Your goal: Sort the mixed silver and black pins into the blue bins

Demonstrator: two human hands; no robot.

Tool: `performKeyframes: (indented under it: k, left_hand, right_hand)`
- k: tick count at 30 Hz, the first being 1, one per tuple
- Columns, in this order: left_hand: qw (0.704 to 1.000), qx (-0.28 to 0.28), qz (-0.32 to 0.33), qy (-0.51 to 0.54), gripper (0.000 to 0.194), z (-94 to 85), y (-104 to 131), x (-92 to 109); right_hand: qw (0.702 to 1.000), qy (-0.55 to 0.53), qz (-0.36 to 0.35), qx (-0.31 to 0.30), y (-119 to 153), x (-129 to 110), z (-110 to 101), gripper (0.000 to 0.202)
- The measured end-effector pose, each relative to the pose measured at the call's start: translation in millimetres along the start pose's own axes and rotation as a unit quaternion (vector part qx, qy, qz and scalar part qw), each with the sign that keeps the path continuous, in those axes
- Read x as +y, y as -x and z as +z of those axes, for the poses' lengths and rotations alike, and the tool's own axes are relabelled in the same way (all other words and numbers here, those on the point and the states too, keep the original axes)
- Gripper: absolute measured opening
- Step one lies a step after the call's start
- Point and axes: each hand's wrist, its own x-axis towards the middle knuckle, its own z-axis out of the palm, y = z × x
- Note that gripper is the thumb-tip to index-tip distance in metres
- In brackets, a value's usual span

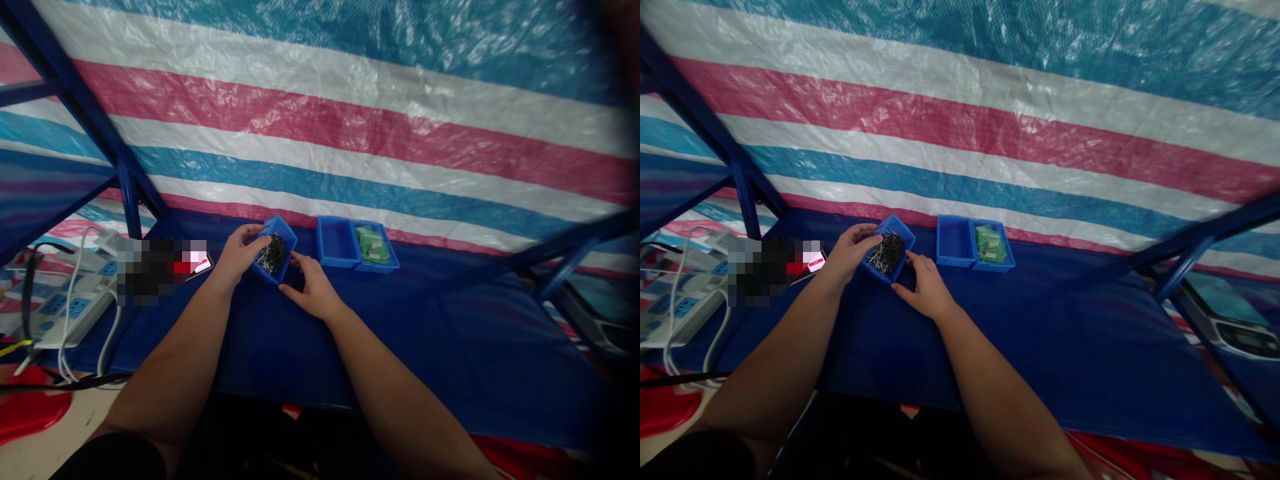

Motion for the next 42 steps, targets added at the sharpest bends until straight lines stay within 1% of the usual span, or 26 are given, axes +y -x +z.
performKeyframes:
  k: [4, 6, 9, 13, 16, 20, 22, 27, 30, 36, 39, 42]
  left_hand:
    - [0.999, -0.028, 0.001, 0.021, 0.042, 0.6, 1.0, 0.0]
    - [0.999, -0.048, 0.003, 0.025, 0.045, 0.8, 1.6, -0.7]
    - [0.997, -0.072, 0.015, 0.019, 0.051, 1.3, 2.8, -2.7]
    - [0.995, -0.100, 0.024, 0.006, 0.060, 4.4, 6.2, -4.7]
    - [0.994, -0.106, 0.018, 0.005, 0.065, 8.6, 10.4, -3.5]
    - [0.993, -0.118, 0.001, 0.010, 0.071, 12.8, 14.6, -1.9]
    - [0.992, -0.126, 0.007, -0.002, 0.073, 13.4, 15.1, -2.9]
    - [0.986, -0.156, 0.037, -0.045, 0.074, 12.5, 14.7, -7.1]
    - [0.981, -0.177, 0.047, -0.057, 0.077, 10.6, 15.5, -5.9]
    - [0.967, -0.229, 0.061, -0.091, 0.092, 5.5, 17.8, 1.4]
    - [0.967, -0.227, 0.066, -0.091, 0.094, 5.2, 17.9, 1.1]
    - [0.968, -0.218, 0.090, -0.092, 0.094, 5.8, 16.8, -1.9]
  right_hand:
    - [1.000, -0.006, 0.009, 0.027, -1.6, -2.9, 3.8, 0.111]
    - [1.000, -0.005, 0.020, 0.017, -2.1, -4.2, 6.2, 0.121]
    - [0.999, -0.003, 0.036, -0.008, -2.6, -5.3, 9.2, 0.128]
    - [0.998, 0.008, 0.055, -0.023, -2.8, -5.5, 12.5, 0.130]
    - [0.997, 0.023, 0.062, -0.030, -2.7, -5.1, 15.6, 0.132]
    - [0.997, 0.038, 0.068, -0.021, -2.8, -4.4, 20.2, 0.130]
    - [0.996, 0.043, 0.071, -0.017, -2.7, -4.2, 22.2, 0.130]
    - [0.995, 0.053, 0.079, -0.007, -1.7, -3.3, 25.0, 0.133]
    - [0.995, 0.055, 0.082, -0.003, -1.8, -3.0, 25.2, 0.135]
    - [0.995, 0.041, 0.090, 0.005, -3.4, -3.6, 23.6, 0.138]
    - [0.995, 0.044, 0.092, 0.006, -3.8, -4.0, 22.9, 0.137]
    - [0.994, 0.049, 0.093, 0.009, -4.2, -4.0, 22.6, 0.136]
